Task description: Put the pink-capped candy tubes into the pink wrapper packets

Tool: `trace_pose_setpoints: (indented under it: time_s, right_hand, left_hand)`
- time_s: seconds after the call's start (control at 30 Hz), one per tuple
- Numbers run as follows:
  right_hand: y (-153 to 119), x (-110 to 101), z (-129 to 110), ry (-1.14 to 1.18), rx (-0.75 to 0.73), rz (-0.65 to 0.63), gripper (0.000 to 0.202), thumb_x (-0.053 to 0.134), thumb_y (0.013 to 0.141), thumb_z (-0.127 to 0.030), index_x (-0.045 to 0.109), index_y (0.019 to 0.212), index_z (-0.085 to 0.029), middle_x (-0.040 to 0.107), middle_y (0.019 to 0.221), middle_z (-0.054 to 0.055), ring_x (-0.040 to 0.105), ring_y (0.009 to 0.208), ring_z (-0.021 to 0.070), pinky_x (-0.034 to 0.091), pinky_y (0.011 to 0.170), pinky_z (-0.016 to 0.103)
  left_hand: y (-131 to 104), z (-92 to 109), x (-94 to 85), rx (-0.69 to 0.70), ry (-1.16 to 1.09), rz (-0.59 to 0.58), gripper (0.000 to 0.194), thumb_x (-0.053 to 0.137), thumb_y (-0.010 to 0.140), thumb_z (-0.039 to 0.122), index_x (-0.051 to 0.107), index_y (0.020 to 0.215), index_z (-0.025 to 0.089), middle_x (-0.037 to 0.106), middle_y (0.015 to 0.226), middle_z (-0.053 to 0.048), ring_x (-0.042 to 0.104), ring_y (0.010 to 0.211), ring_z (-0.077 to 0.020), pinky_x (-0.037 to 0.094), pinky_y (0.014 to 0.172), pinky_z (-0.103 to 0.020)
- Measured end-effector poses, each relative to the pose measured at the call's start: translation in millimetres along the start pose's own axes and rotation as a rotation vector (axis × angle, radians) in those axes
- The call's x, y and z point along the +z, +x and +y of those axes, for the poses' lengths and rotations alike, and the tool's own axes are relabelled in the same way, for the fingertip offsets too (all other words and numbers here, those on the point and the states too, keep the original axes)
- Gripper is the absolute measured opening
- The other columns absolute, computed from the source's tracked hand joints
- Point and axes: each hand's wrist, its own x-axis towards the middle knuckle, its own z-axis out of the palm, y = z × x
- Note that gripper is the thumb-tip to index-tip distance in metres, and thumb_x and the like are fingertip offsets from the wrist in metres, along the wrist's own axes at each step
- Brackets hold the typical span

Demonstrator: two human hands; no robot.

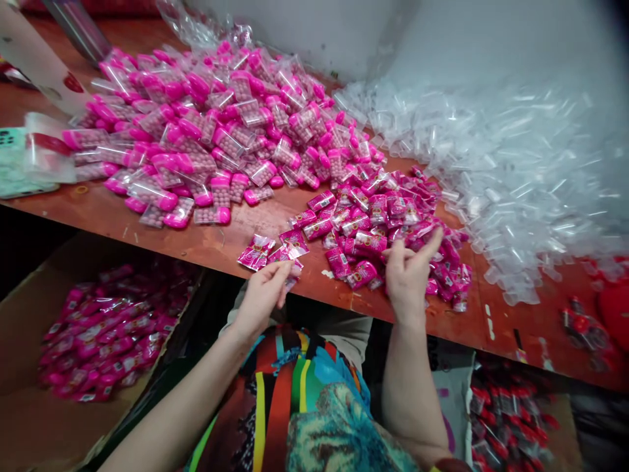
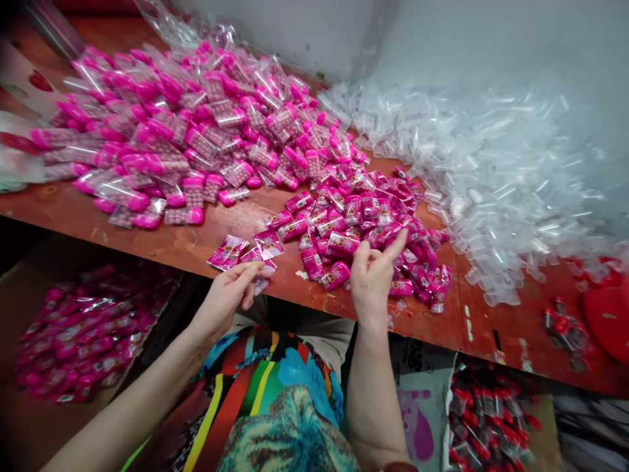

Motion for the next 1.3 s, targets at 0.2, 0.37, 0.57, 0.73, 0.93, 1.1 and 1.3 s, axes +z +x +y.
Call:
trace_pose_setpoints:
  time_s: [0.2,0.37,0.57,0.73,0.93,1.1,1.3]
  right_hand:
    - [-21,100,-19,-0.233,-0.211,-0.412,0.025,0.05,0.092,-0.033,0.063,0.105,-0.016,0.069,0.097,0.015,0.063,0.085,0.0237,0.047,0.079,0.036]
    - [-9,137,-17,-0.367,-0.109,-0.455,0.016,0.051,0.091,-0.026,0.063,0.09,-0.015,0.068,0.087,0.013,0.062,0.08,0.0231,0.045,0.076,0.034]
    - [-5,119,-7,-0.159,-0.188,-0.479,0.018,0.049,0.091,-0.025,0.061,0.079,-0.019,0.065,0.078,0.005,0.059,0.074,0.0186,0.043,0.072,0.03]
    - [-24,103,-7,0.153,-0.149,-0.495,0.015,0.052,0.089,-0.032,0.059,0.084,-0.02,0.062,0.081,0.001,0.057,0.071,0.0147,0.044,0.067,0.027]
    - [-32,94,-1,0.186,-0.061,-0.367,0.006,0.054,0.085,-0.026,0.055,0.088,-0.021,0.061,0.08,0.0,0.056,0.066,0.0137,0.045,0.065,0.026]
    - [-29,81,6,0.12,-0.104,-0.33,0.019,0.045,0.089,-0.022,0.056,0.106,-0.021,0.066,0.093,0.005,0.062,0.083,0.0185,0.046,0.076,0.031]
    - [-30,72,13,0.276,0.01,-0.29,0.02,0.047,0.09,-0.028,0.052,0.109,-0.024,0.053,0.071,-0.003,0.049,0.06,0.0134,0.04,0.056,0.024]
  left_hand:
    - [15,-7,-2.7,-0.028,-0.067,0.056,0.034,0.062,0.083,0.043,0.066,0.094,0.011,0.064,0.056,-0.001,0.036,0.033,-0.0039,0.026,0.038,-0.02]
    - [20,-7,-1.7,-0.058,-0.116,0.087,0.035,0.062,0.082,0.039,0.063,0.103,0.012,0.074,0.084,-0.009,0.037,0.032,-0.0022,0.028,0.035,-0.02]
    - [21,-5,0.0,-0.05,-0.142,0.062,0.034,0.062,0.082,0.037,0.058,0.106,0.012,0.072,0.081,-0.006,0.039,0.03,-0.0025,0.026,0.032,-0.019]
    - [16,3,7.6,-0.038,-0.209,-0.001,0.029,0.066,0.079,0.042,0.055,0.092,0.018,0.044,0.044,0.011,0.025,0.027,-0.0028,0.013,0.03,-0.017]
    - [18,4,13.4,-0.046,-0.129,0.118,0.034,0.063,0.079,0.037,0.043,0.059,0.019,0.034,0.038,0.01,0.021,0.029,-0.0022,0.013,0.033,-0.018]
    - [16,1,12.4,0.062,0.137,0.136,0.031,0.058,0.082,0.041,0.053,0.062,0.019,0.046,0.041,0.004,0.035,0.033,-0.0083,0.022,0.038,-0.021]
    - [8,11,6.5,0.402,1.037,0.384,0.035,0.049,0.09,0.04,0.066,0.109,0.016,0.059,0.058,-0.006,0.059,0.059,-0.0237,0.034,0.057,-0.027]
